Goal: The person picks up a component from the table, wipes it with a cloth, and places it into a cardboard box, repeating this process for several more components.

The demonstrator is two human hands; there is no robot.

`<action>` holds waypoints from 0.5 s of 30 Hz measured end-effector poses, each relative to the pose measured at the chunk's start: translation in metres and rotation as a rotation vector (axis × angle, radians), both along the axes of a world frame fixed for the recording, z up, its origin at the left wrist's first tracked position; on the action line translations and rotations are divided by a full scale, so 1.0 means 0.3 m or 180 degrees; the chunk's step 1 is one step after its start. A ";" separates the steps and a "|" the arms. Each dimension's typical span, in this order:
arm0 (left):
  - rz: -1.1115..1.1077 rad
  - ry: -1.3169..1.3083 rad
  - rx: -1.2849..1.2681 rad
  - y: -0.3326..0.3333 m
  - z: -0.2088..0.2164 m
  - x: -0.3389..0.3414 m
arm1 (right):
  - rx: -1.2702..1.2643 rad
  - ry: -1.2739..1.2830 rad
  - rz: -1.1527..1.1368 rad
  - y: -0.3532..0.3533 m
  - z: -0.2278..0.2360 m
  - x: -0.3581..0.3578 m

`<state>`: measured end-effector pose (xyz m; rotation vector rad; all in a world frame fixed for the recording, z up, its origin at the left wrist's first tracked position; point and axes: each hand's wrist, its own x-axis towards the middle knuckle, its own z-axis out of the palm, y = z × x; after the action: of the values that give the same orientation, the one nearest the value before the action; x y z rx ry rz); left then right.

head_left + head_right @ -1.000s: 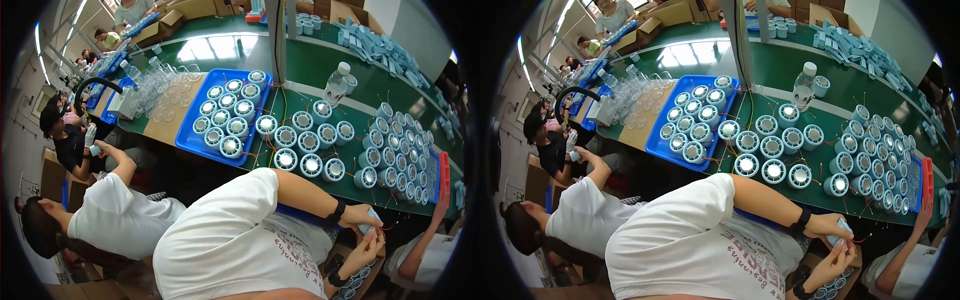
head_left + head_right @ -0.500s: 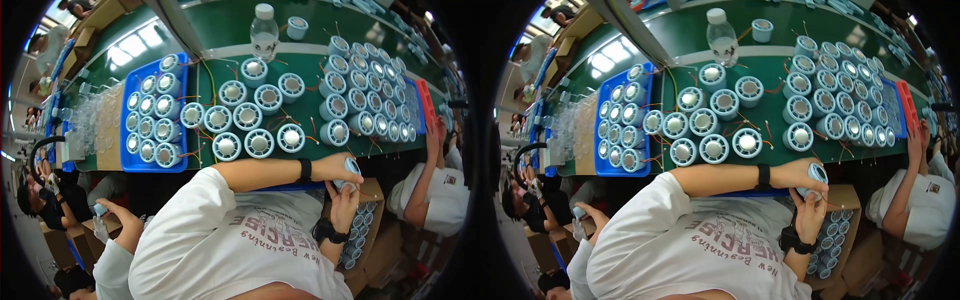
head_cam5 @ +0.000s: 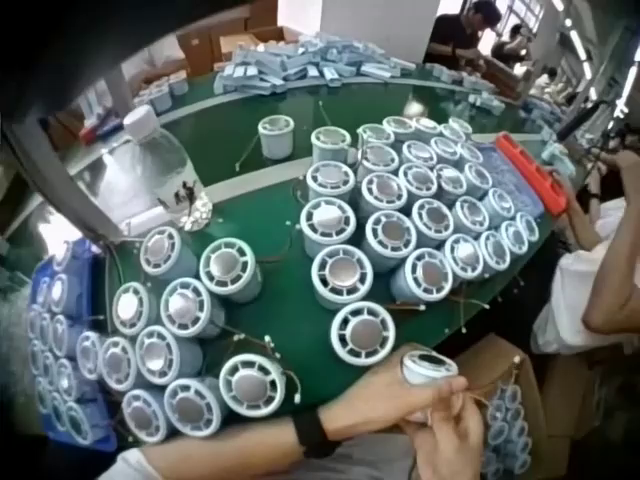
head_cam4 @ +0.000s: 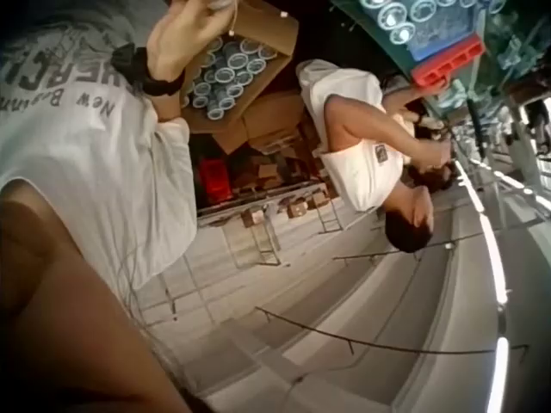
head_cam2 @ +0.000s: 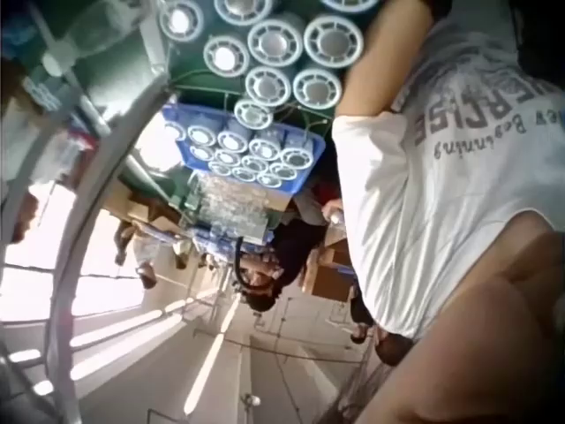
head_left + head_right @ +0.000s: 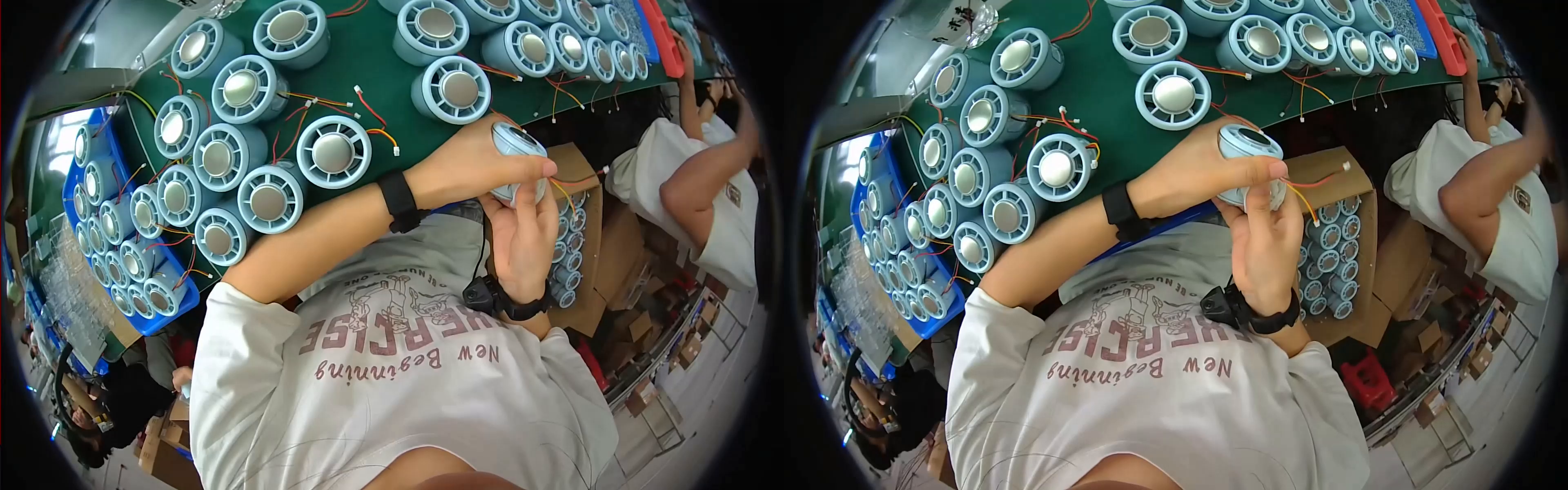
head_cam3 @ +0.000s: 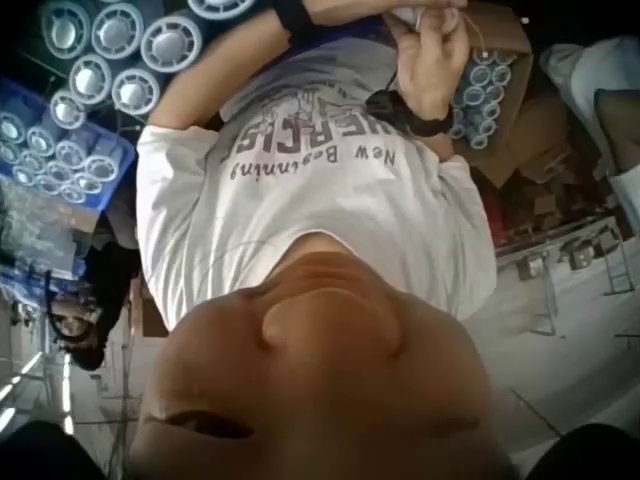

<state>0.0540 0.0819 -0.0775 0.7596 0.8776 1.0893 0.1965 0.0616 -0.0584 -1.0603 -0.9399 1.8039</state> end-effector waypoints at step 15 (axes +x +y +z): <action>-0.0773 -0.0844 -0.0163 0.039 -0.003 0.013 | -0.0242 0.0237 0.0363 0.030 0.015 0.065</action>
<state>0.0580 0.0937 -0.0783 0.6429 0.5701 0.9225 0.2160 0.0707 -0.0540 -0.9961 -0.9093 1.9728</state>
